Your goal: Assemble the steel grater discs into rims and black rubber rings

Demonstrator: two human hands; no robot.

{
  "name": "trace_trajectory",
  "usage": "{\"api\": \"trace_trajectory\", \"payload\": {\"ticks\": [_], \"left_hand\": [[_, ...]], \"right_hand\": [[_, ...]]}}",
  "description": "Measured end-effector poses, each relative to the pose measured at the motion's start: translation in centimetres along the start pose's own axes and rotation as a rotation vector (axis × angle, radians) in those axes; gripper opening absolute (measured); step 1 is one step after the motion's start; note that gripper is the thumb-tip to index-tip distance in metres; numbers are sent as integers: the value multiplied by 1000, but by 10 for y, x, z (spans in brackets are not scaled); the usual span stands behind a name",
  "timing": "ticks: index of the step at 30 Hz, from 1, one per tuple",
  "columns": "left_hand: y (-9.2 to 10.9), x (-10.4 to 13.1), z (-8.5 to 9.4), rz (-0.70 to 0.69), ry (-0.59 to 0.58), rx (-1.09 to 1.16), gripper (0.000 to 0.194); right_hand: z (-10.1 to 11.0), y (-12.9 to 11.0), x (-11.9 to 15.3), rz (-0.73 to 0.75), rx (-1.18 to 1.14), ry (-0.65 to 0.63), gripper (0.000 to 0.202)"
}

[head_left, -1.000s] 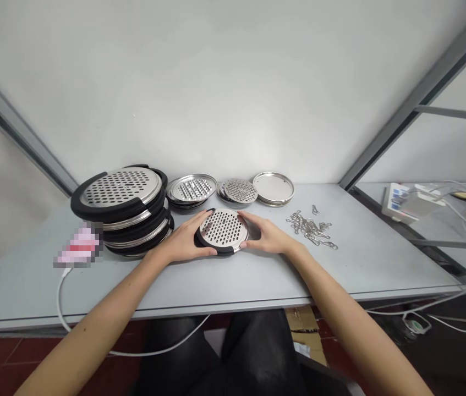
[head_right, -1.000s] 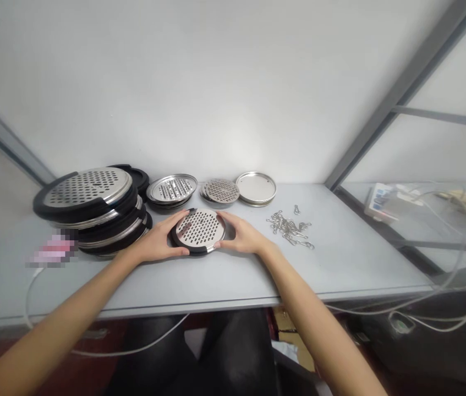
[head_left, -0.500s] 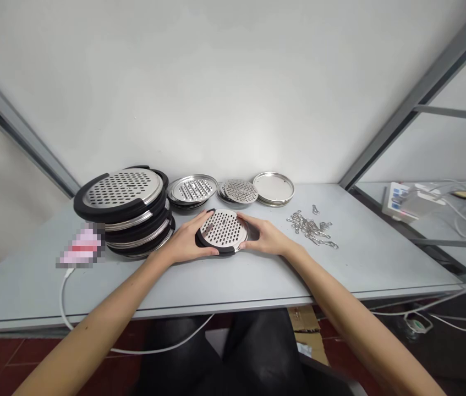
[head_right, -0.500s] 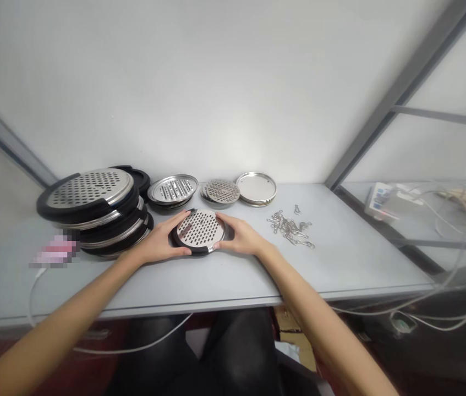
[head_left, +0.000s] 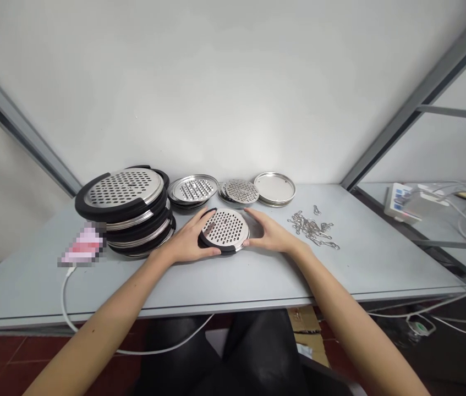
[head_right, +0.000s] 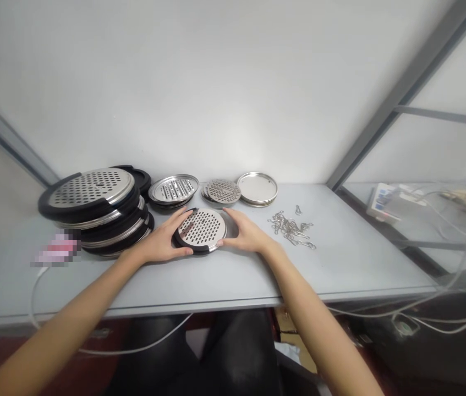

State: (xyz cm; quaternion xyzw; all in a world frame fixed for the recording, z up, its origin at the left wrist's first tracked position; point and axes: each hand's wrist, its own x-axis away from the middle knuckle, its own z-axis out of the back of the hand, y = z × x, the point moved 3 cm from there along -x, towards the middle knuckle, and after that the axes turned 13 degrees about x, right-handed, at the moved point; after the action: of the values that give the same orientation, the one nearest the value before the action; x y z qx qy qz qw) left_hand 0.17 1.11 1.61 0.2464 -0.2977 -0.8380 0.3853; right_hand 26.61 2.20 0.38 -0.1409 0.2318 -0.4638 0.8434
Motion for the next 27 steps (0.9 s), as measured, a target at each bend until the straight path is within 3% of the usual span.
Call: {"api": "trace_trajectory", "payload": {"ticks": [11, 17, 27], "left_hand": [[-4, 0, -1, 6, 13, 43, 108], [-4, 0, 0, 16, 33, 41, 103], [-5, 2, -3, 38, -7, -4, 101]], "right_hand": [[0, -3, -1, 121, 23, 3, 88], [-7, 0, -1, 20, 34, -12, 94], [-5, 0, -2, 5, 54, -39, 95]]}}
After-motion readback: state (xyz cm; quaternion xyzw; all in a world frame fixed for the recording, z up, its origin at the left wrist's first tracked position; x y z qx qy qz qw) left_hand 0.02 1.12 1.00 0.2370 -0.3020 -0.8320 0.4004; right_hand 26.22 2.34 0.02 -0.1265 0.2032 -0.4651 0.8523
